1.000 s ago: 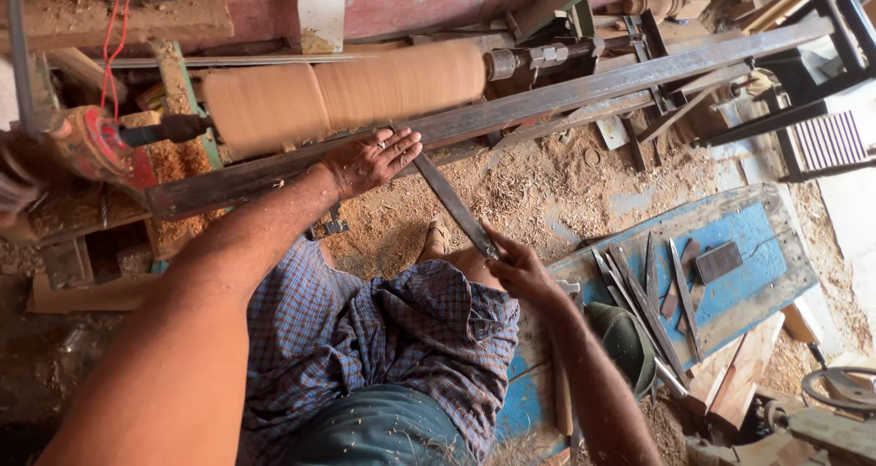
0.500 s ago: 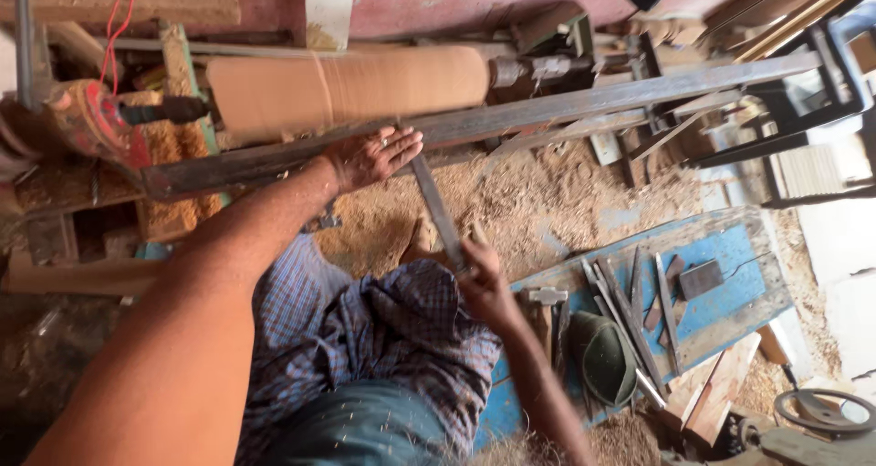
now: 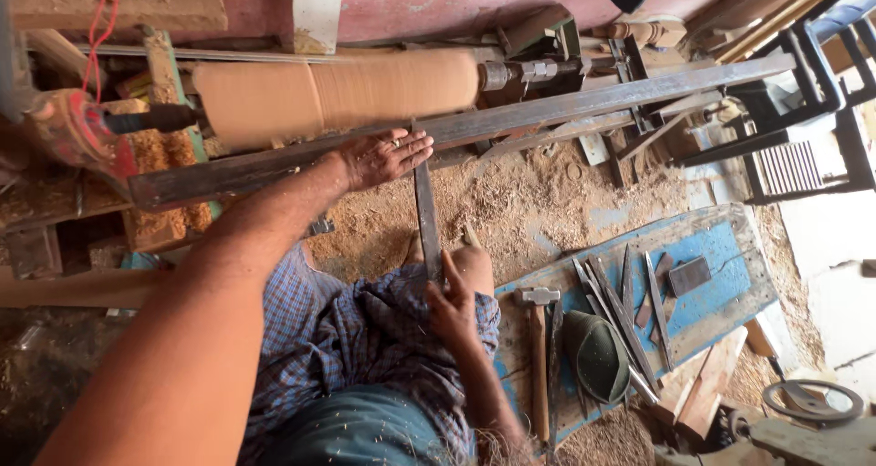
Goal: The person uses a chisel to shape a cylindrical piece of wood mounted on a lathe. They hold the chisel against the spinning wood to remove material and smooth the surface, generating wood shavings.
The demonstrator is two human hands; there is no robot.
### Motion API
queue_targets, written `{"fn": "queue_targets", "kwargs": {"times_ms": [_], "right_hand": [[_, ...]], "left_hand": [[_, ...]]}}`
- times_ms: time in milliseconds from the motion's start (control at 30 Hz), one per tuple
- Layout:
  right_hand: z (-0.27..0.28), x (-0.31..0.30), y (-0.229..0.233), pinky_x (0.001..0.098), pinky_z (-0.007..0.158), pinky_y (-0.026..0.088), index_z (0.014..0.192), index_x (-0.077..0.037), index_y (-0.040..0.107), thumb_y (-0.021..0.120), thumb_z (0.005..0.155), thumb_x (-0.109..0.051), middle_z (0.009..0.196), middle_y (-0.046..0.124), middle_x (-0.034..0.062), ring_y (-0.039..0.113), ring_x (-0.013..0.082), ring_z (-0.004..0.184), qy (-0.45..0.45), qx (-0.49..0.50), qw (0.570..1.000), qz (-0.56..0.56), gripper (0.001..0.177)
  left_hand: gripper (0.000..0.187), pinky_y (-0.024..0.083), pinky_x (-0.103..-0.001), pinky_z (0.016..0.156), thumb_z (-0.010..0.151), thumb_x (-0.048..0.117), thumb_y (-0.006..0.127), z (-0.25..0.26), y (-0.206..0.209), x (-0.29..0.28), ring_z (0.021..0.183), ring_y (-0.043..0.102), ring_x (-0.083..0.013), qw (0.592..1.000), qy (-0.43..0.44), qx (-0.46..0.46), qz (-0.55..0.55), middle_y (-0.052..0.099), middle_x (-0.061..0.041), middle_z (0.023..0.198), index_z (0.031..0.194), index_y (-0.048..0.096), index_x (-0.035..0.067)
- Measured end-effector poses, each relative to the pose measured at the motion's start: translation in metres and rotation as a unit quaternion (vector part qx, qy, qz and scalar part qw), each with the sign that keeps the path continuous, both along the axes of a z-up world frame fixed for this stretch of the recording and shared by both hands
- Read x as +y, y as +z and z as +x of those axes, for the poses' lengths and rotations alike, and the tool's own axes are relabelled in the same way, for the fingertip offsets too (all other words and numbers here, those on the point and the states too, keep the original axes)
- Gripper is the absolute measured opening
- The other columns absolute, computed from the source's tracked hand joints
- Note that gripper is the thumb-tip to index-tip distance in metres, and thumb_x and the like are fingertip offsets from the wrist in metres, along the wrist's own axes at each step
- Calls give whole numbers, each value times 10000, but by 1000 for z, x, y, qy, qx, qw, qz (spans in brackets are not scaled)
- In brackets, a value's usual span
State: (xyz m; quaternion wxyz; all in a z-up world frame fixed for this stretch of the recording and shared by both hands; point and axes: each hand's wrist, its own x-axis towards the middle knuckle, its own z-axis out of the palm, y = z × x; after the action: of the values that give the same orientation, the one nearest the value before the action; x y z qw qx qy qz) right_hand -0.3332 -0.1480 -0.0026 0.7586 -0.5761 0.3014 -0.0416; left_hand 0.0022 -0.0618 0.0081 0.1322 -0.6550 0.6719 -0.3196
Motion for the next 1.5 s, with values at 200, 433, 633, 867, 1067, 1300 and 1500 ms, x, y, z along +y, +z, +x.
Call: {"fn": "queue_targets", "kwargs": {"times_ms": [200,433,633,867,1067,1300,1500], "right_hand": [[-5,-59,32,219,379,321,1597,-263,385,604,950,-24,662,579,-35,402,47,441,91,78,992,-49,724],[3,-113,44,229,351,343,1584,-290,395,619,966,-83,606,523,-30,401,55,417,166,109,979,-41,689],[18,-169,39,224,411,403,1598,-226,402,643,952,-55,635,561,-30,446,50,473,257,108,952,-127,710],[35,-184,57,217,407,367,1593,-214,417,632,954,-48,633,534,-39,419,46,484,270,136,945,-123,694],[9,-107,57,237,384,360,1583,-234,415,587,982,-83,694,581,20,426,82,469,161,186,965,-96,643],[-6,-12,18,208,397,346,1616,-199,406,598,957,-4,841,537,-96,428,36,511,21,60,996,-55,713],[-2,9,-8,224,364,305,1600,-239,370,604,965,0,622,468,-22,373,54,427,-30,8,999,36,718]], "left_hand": [[573,236,-375,1252,948,177,563,0,0,2,1401,495,-152,1000,14,-20,17,513,-8,1541,1509,454,136],[545,315,-346,1217,969,189,527,-3,-10,1,1382,531,-166,999,14,35,-33,548,-36,1522,1504,484,94],[546,369,-342,1185,959,213,523,-4,-5,2,1385,532,-205,997,7,67,-43,545,-78,1528,1482,492,60],[502,398,-358,1160,986,216,497,-4,-3,4,1372,539,-216,998,16,47,-40,543,-83,1532,1463,528,60],[458,293,-362,1215,1003,193,520,-3,-9,1,1386,528,-185,998,11,43,-50,573,-63,1507,1448,552,92],[536,156,-396,1236,971,162,486,-8,-10,-3,1444,449,-185,1000,24,16,0,451,-60,1593,1503,442,109],[562,264,-361,1213,996,132,465,-8,-7,-15,1459,427,-159,997,5,79,25,406,-70,1620,1548,381,69]]}}
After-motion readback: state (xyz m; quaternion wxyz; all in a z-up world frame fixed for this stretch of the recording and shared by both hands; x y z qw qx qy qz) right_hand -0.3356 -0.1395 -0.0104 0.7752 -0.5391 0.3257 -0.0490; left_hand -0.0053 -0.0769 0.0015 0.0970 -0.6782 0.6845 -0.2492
